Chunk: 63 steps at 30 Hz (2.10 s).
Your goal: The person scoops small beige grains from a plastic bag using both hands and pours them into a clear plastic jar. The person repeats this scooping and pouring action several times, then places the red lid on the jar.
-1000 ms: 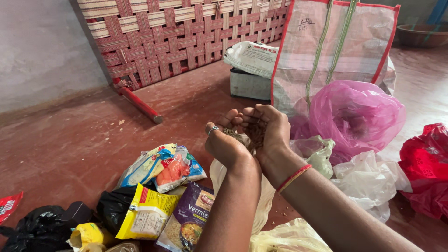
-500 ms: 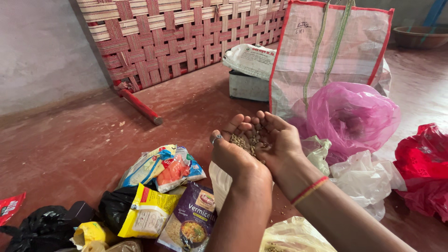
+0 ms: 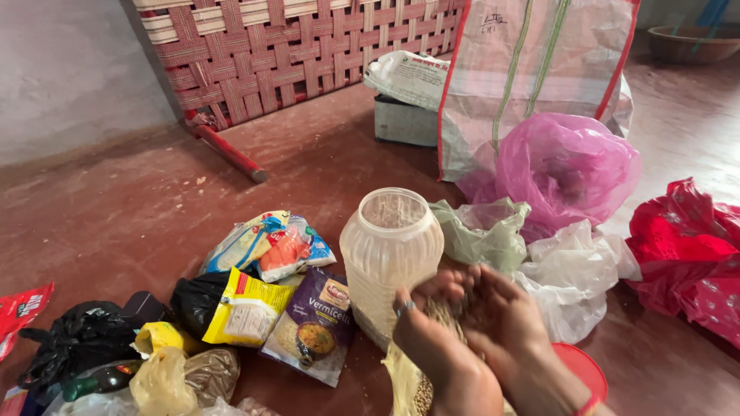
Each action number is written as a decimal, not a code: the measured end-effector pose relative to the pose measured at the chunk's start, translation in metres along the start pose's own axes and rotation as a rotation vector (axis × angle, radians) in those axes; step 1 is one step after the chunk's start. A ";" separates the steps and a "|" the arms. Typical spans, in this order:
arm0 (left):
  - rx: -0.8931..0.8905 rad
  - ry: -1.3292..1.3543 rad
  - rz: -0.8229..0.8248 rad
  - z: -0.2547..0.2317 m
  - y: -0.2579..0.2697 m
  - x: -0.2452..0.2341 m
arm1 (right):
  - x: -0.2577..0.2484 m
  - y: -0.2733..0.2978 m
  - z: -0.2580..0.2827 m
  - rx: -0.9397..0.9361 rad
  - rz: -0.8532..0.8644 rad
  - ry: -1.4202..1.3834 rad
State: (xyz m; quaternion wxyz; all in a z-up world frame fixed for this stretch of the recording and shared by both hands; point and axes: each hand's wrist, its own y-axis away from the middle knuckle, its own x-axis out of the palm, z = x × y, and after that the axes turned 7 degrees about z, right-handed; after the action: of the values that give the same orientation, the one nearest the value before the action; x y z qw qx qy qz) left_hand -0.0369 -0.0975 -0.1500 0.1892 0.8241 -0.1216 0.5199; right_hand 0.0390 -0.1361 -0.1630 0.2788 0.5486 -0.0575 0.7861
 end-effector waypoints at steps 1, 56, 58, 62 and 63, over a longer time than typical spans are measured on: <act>-0.018 -0.019 -0.016 0.007 -0.001 -0.014 | -0.018 0.000 -0.004 -0.008 -0.069 0.004; 0.588 -1.712 0.572 0.079 -0.069 -0.351 | -0.190 0.030 -0.038 -0.322 0.538 2.085; 0.626 -1.677 0.654 0.066 -0.060 -0.337 | -0.179 0.031 -0.042 -0.337 0.447 2.086; 0.484 -1.862 0.597 0.034 -0.030 -0.291 | -0.155 0.025 -0.045 -0.145 0.149 1.955; 0.473 -1.963 0.612 0.024 -0.026 -0.277 | -0.152 0.024 -0.047 -0.193 0.144 1.922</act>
State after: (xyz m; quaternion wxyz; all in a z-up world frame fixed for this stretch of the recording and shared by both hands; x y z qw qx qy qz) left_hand -0.1262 -0.0835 -0.4140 -0.2970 0.8335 -0.3198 -0.3389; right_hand 0.0249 -0.1944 -0.3126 0.2017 -0.3585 0.0973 0.9063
